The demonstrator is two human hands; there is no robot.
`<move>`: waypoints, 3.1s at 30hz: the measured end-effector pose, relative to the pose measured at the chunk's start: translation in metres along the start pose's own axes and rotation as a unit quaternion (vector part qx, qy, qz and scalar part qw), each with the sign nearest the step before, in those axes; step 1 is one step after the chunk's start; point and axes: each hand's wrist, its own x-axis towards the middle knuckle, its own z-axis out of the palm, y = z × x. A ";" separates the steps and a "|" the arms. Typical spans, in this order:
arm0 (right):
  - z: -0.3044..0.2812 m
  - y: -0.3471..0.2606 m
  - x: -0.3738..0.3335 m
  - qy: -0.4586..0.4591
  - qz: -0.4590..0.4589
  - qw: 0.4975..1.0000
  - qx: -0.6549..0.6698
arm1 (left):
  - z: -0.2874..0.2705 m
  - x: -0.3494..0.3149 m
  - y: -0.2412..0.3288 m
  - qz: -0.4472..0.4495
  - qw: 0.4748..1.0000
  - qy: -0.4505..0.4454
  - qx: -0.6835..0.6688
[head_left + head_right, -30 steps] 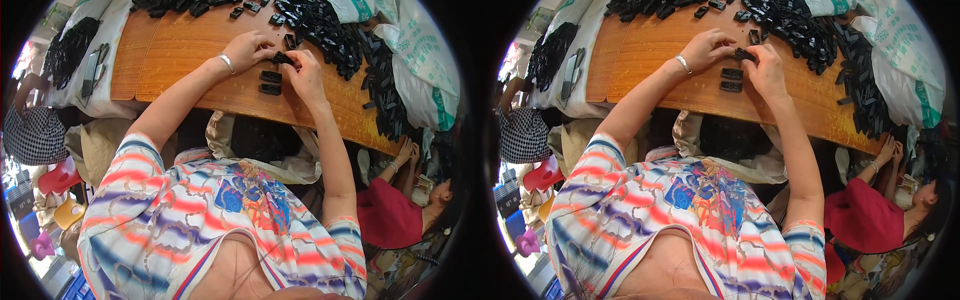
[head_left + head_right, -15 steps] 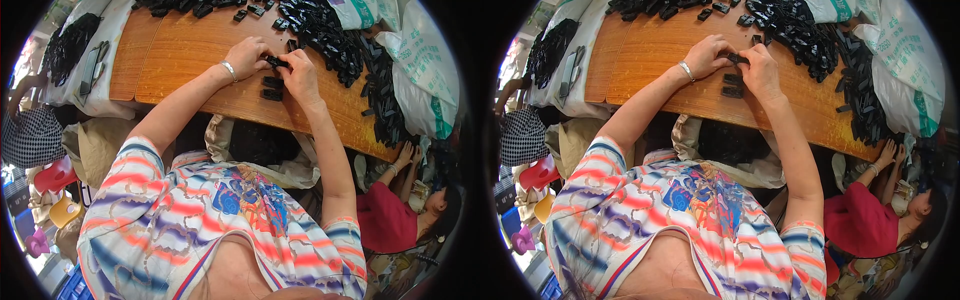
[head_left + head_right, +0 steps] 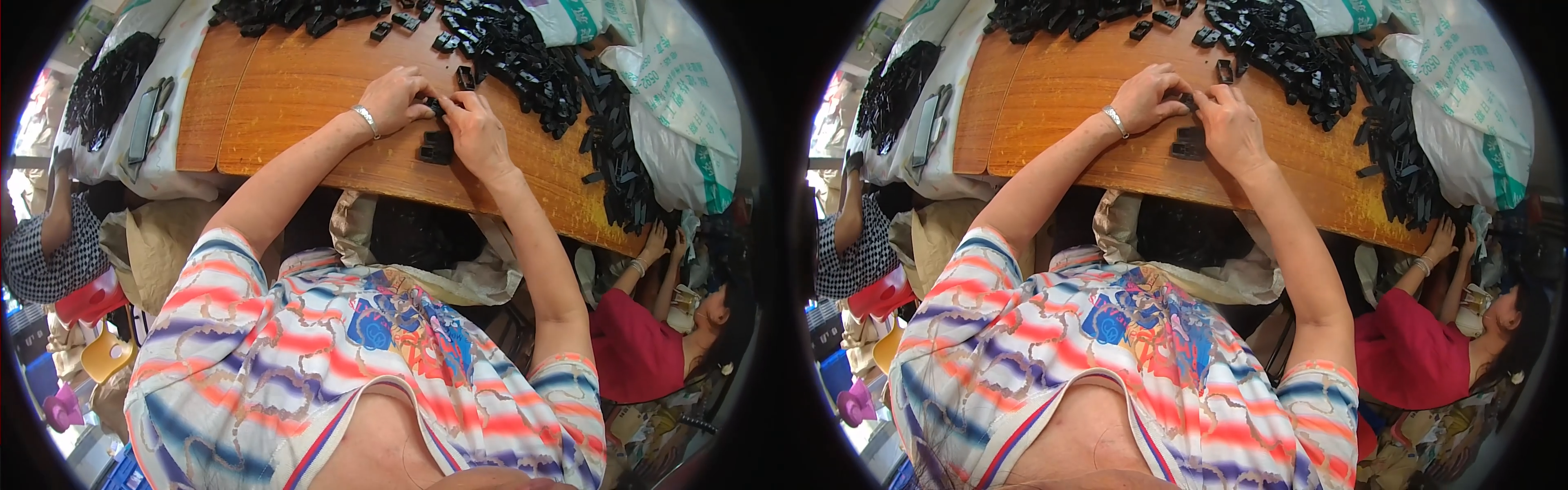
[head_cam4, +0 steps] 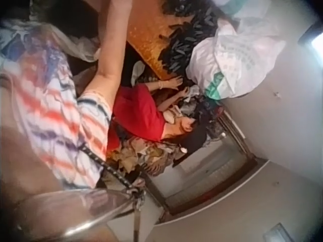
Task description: Inspecting and sorting small black plastic components on a workbench in a workshop environment.
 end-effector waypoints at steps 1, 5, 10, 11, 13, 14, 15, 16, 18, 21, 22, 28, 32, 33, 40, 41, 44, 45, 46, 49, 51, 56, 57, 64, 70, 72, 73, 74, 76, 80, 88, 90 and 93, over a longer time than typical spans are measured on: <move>-0.003 0.004 0.001 0.005 -0.001 1.000 -0.005 | -0.005 0.002 0.002 0.000 0.999 -0.032 -0.013; -0.016 0.017 0.001 -0.065 0.058 0.993 0.075 | -0.019 0.019 -0.004 -0.030 0.979 -0.161 -0.121; -0.014 0.054 0.022 0.074 0.179 0.981 0.022 | 0.005 0.050 0.002 -0.012 0.998 -0.004 -0.054; -0.011 0.063 0.028 0.058 0.162 0.985 -0.007 | 0.010 0.057 0.004 -0.009 0.998 -0.003 -0.054; -0.001 0.065 0.041 0.032 0.174 0.983 -0.058 | 0.018 0.065 0.003 0.114 0.989 0.028 0.091; 0.002 0.062 0.045 0.002 0.197 0.977 -0.083 | 0.020 0.068 -0.001 0.129 0.986 0.034 0.100; 0.002 0.061 0.046 0.003 0.194 0.977 -0.084 | 0.022 0.069 -0.004 0.129 0.986 0.036 0.101; 0.002 0.060 0.045 -0.005 0.205 0.975 -0.088 | 0.022 0.068 -0.004 0.119 0.988 0.035 0.087; 0.006 0.071 0.040 0.007 0.192 0.977 -0.098 | 0.023 0.066 -0.002 0.111 0.991 0.033 0.071; -0.001 0.064 0.030 -0.008 0.195 0.976 -0.096 | 0.020 0.055 0.000 0.120 0.988 0.040 0.085; -0.004 0.062 0.025 -0.008 0.195 0.976 -0.096 | 0.017 0.050 0.003 0.116 0.989 0.039 0.085; -0.008 0.067 0.000 -0.018 0.370 0.920 0.127 | 0.007 0.035 0.015 0.048 0.998 0.008 0.046; -0.014 0.059 -0.004 -0.019 0.306 0.951 0.032 | 0.003 0.030 0.014 -0.014 1.000 -0.009 0.003; -0.015 0.052 -0.009 0.009 0.254 0.967 0.005 | 0.002 0.027 0.012 -0.004 1.000 0.006 0.007; -0.018 0.037 -0.004 0.003 0.230 0.973 0.032 | 0.009 0.026 -0.001 0.016 0.999 0.005 0.032; -0.017 0.034 0.000 0.002 0.230 0.973 0.034 | 0.009 0.026 -0.001 0.011 1.000 0.001 0.027; -0.013 0.015 0.017 0.032 0.167 0.981 0.096 | 0.008 0.027 -0.001 -0.008 1.000 -0.006 0.022; -0.008 0.016 0.018 0.031 0.166 0.981 0.097 | 0.008 0.027 -0.001 -0.021 0.999 -0.009 0.023; -0.004 0.016 0.019 0.026 0.146 0.986 0.073 | 0.009 0.027 -0.002 -0.022 0.999 -0.008 0.023; -0.005 0.012 0.018 0.018 0.125 0.991 0.046 | 0.011 0.026 -0.004 -0.011 1.000 0.005 0.008; -0.011 0.006 0.020 -0.031 0.089 0.996 -0.003 | 0.010 0.026 -0.004 -0.015 1.000 -0.003 -0.004; -0.005 0.007 0.012 -0.074 0.016 0.992 -0.101 | 0.009 0.026 -0.001 -0.021 1.000 -0.013 -0.004; -0.006 0.010 0.013 -0.074 0.009 0.994 -0.076 | 0.009 0.025 -0.001 -0.025 1.000 -0.011 0.001; -0.020 0.051 0.032 -0.026 0.021 0.999 -0.019 | -0.023 0.030 -0.006 -0.002 0.969 -0.188 -0.158; -0.009 0.078 0.072 -0.019 0.091 0.987 -0.133 | -0.009 0.045 -0.010 -0.047 0.983 -0.053 -0.168; 0.003 0.083 0.068 0.014 0.108 0.987 -0.119 | 0.002 0.051 -0.003 -0.063 0.987 0.030 -0.146; 0.009 0.075 0.065 0.055 0.104 0.990 -0.081 | 0.008 0.052 -0.006 -0.046 0.986 0.063 -0.146; 0.014 0.067 0.061 0.090 0.123 0.987 -0.051 | 0.010 0.053 -0.005 -0.046 0.986 0.060 -0.150; 0.024 0.048 0.052 0.097 0.223 0.962 0.122 | 0.012 0.051 -0.004 0.011 0.993 0.108 -0.042; 0.028 0.031 0.035 0.065 0.236 0.969 0.044 | 0.013 0.040 -0.014 0.033 0.999 0.026 -0.018; 0.011 0.068 0.073 0.075 0.136 0.987 -0.042 | 0.010 0.037 -0.007 0.004 1.000 0.016 -0.021; 0.019 0.078 0.084 0.063 0.120 0.989 -0.063 | 0.010 0.036 -0.004 0.008 1.000 0.020 -0.021; 0.030 0.077 0.097 -0.029 0.133 0.977 -0.165 | 0.011 0.036 -0.005 0.015 0.999 0.027 -0.022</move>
